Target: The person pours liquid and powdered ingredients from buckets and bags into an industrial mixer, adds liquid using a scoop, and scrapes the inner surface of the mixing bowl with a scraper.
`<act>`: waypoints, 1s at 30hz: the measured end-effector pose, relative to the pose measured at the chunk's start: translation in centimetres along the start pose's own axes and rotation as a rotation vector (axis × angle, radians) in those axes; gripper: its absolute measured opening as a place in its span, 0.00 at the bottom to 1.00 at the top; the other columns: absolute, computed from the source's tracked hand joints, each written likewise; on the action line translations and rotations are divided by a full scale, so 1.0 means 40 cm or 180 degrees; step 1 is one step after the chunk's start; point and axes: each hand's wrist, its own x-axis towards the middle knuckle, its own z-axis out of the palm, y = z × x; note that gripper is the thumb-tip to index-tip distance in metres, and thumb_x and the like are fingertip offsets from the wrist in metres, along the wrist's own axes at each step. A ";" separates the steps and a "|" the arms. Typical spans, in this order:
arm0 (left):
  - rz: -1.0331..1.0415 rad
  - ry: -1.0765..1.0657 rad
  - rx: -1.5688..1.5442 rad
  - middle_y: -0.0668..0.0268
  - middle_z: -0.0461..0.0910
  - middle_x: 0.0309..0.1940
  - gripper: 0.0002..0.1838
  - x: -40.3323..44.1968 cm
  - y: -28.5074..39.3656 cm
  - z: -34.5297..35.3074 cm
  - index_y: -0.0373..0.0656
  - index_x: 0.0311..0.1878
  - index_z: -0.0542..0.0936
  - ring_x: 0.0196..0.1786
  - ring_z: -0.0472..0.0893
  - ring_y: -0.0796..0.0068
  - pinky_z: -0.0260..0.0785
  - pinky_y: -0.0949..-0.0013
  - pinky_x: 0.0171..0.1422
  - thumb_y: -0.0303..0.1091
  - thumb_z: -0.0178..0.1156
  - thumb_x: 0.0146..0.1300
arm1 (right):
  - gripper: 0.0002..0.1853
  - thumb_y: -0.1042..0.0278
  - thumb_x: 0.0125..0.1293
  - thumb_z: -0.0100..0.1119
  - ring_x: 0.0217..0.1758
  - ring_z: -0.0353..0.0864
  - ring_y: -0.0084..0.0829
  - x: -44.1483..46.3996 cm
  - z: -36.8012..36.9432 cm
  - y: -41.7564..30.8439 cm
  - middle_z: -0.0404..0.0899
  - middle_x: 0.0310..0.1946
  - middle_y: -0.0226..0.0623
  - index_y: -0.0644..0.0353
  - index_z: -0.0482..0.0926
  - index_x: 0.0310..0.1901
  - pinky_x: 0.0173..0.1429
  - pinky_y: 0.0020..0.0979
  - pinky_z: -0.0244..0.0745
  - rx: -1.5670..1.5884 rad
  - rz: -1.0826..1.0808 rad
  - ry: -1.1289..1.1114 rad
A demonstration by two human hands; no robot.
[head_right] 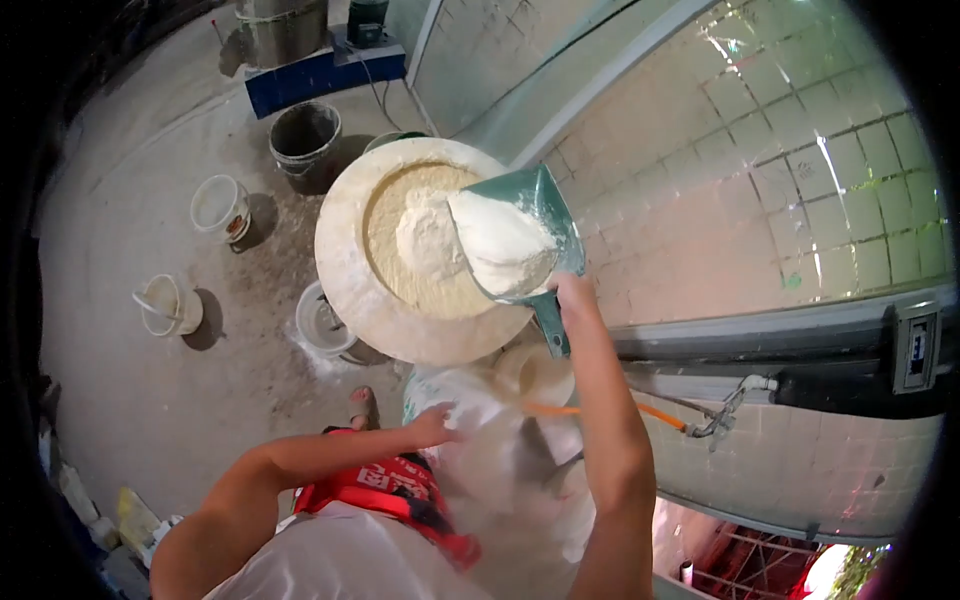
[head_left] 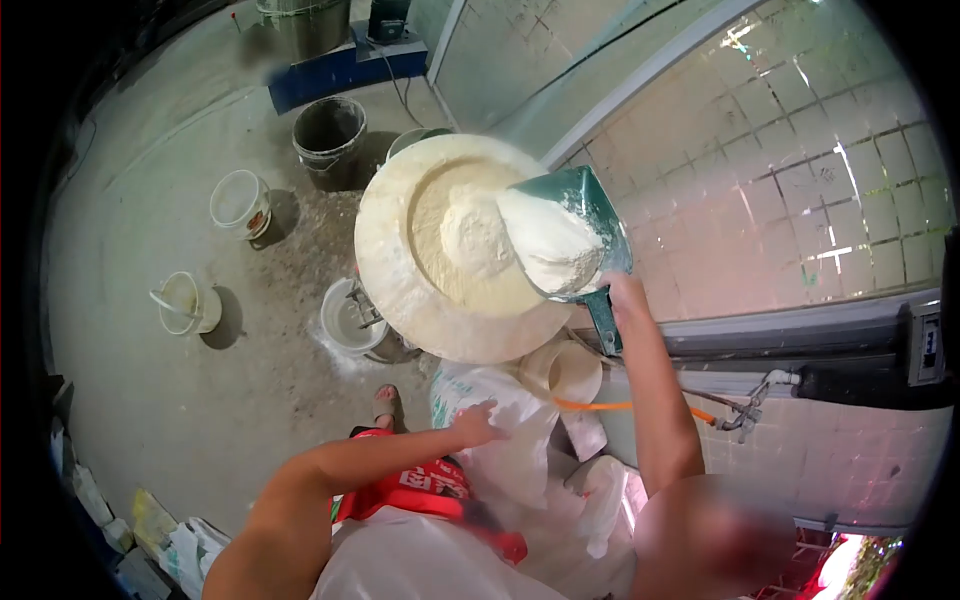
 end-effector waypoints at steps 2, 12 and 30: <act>-0.0131 0.0043 0.0647 0.45 0.64 0.59 0.56 0.001 0.038 0.024 0.36 0.67 0.55 0.62 0.67 0.53 0.64 0.61 0.63 0.55 0.71 0.38 | 0.13 0.78 0.43 0.51 0.33 0.79 0.36 0.001 -0.056 0.072 0.77 0.29 0.41 0.70 0.76 0.35 0.38 0.35 0.76 0.0325 0.0184 -0.0023; -0.0486 0.0222 0.1214 0.45 0.61 0.58 0.51 0.024 0.007 0.165 0.42 0.63 0.56 0.60 0.66 0.48 0.65 0.56 0.60 0.53 0.71 0.39 | 0.17 0.77 0.46 0.53 0.36 0.78 0.35 -0.347 -0.386 0.501 0.76 0.34 0.38 0.67 0.74 0.42 0.43 0.34 0.75 0.1552 0.0325 0.0771; -0.0081 0.1347 0.1397 0.42 0.76 0.31 0.12 0.049 -0.080 0.291 0.36 0.38 0.71 0.40 0.73 0.36 0.65 0.48 0.44 0.37 0.49 0.59 | 0.30 0.73 0.48 0.50 0.47 0.76 0.45 -0.467 -0.617 1.199 0.77 0.43 0.49 0.66 0.67 0.58 0.53 0.38 0.70 -0.1660 -0.0253 0.0657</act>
